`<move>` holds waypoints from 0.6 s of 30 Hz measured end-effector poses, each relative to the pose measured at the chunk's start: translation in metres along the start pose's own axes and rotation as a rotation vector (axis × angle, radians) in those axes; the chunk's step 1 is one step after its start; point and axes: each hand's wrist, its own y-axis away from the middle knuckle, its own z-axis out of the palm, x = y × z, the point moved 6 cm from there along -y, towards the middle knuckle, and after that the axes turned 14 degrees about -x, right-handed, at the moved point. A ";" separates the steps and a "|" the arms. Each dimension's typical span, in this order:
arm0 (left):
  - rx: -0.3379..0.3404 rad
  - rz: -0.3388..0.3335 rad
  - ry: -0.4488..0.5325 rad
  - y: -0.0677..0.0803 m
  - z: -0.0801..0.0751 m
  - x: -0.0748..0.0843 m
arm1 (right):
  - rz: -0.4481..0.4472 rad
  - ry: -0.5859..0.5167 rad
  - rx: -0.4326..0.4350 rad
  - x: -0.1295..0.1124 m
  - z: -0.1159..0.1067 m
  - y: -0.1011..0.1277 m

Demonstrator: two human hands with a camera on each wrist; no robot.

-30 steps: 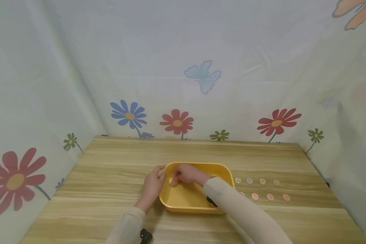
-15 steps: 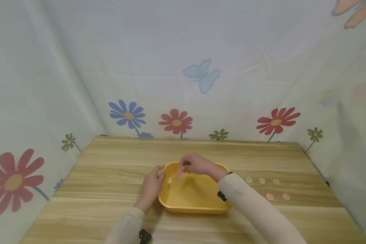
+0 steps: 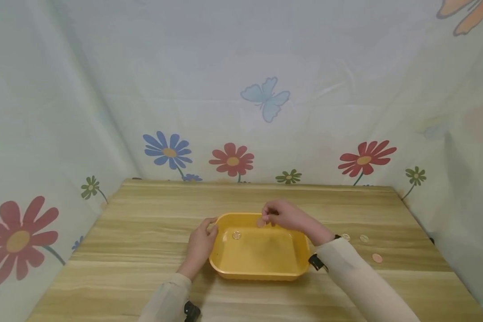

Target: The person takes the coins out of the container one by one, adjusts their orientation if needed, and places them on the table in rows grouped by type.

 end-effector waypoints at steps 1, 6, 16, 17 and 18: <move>-0.002 0.001 0.000 0.000 0.000 0.000 | 0.000 -0.002 0.009 0.003 -0.001 0.004; -0.002 -0.001 -0.009 0.000 0.000 0.000 | -0.016 -0.009 0.044 0.016 -0.003 0.025; -0.003 0.007 -0.007 -0.001 0.001 0.000 | 0.026 -0.002 0.072 0.032 -0.003 0.058; -0.004 0.006 -0.006 -0.001 0.001 -0.001 | 0.029 -0.007 0.071 0.035 -0.003 0.061; -0.004 0.006 -0.006 -0.001 0.001 -0.001 | 0.034 -0.011 0.070 0.037 -0.002 0.063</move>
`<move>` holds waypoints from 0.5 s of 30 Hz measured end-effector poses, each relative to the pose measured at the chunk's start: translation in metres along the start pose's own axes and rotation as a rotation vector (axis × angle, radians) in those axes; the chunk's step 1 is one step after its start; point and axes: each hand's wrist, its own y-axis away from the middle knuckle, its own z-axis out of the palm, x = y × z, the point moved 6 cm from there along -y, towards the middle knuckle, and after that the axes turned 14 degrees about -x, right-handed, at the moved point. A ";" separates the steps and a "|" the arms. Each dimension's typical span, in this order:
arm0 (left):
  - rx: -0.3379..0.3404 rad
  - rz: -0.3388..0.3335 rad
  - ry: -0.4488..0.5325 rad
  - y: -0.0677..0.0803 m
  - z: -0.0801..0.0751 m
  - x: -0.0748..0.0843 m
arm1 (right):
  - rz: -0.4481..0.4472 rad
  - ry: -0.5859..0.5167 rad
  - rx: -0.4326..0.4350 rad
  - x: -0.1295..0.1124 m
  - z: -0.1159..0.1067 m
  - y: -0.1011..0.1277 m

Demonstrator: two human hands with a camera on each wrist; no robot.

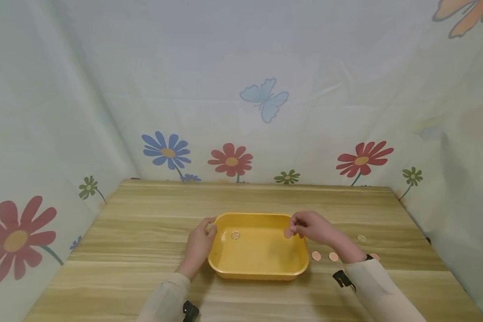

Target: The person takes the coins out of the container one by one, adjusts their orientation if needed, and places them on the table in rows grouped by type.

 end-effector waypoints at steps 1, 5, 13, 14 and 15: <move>0.001 0.001 -0.002 0.000 0.000 0.000 | 0.004 -0.005 -0.001 0.002 0.001 0.002; -0.002 0.000 -0.005 0.000 0.000 -0.001 | 0.017 -0.031 0.004 0.011 0.002 0.011; -0.006 -0.008 0.001 0.001 0.000 -0.001 | 0.011 -0.059 0.057 0.027 -0.007 0.041; -0.006 -0.009 0.003 0.001 0.000 -0.001 | 0.016 -0.062 0.063 0.030 -0.009 0.045; -0.006 -0.010 0.005 0.001 0.000 -0.001 | 0.021 -0.063 0.068 0.033 -0.011 0.049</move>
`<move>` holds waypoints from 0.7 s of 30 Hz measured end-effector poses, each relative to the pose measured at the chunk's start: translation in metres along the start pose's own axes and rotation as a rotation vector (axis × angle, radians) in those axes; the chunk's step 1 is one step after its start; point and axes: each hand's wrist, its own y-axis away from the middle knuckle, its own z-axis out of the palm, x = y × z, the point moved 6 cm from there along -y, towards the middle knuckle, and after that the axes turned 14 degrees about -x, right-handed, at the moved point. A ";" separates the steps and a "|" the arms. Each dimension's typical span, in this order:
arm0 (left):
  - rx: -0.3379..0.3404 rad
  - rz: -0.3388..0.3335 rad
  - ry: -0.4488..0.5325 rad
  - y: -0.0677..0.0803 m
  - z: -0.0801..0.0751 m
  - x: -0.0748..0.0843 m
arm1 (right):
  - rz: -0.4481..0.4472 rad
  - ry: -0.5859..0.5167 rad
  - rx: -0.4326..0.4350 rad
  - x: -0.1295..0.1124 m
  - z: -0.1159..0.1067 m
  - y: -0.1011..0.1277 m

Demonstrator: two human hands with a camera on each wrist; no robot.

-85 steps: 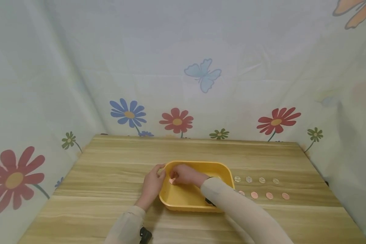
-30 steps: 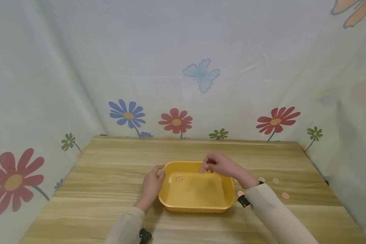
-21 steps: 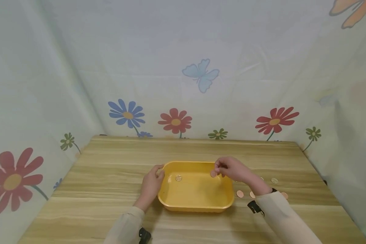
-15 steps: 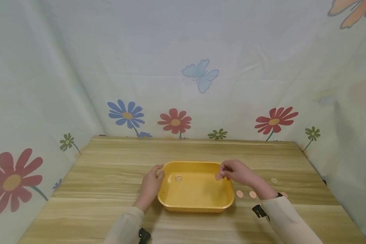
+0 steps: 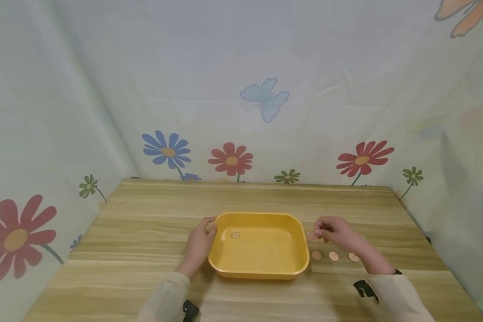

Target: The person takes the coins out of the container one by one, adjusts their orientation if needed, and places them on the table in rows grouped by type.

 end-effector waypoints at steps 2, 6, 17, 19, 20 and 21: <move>0.003 0.004 0.002 0.000 -0.001 0.001 | 0.019 -0.005 0.010 0.007 -0.004 0.007; 0.001 -0.001 0.010 0.000 -0.001 0.001 | 0.070 -0.006 0.035 0.021 -0.011 0.021; -0.007 0.003 0.005 -0.001 0.000 0.000 | 0.199 0.050 0.082 0.057 -0.031 0.058; -0.009 0.004 0.005 -0.001 0.000 0.000 | 0.243 0.074 0.089 0.064 -0.034 0.063; -0.010 0.004 0.005 0.000 0.000 0.000 | 0.261 0.087 0.095 0.068 -0.036 0.065; -0.009 0.005 0.005 0.000 0.000 0.001 | 0.275 0.100 0.101 0.072 -0.037 0.067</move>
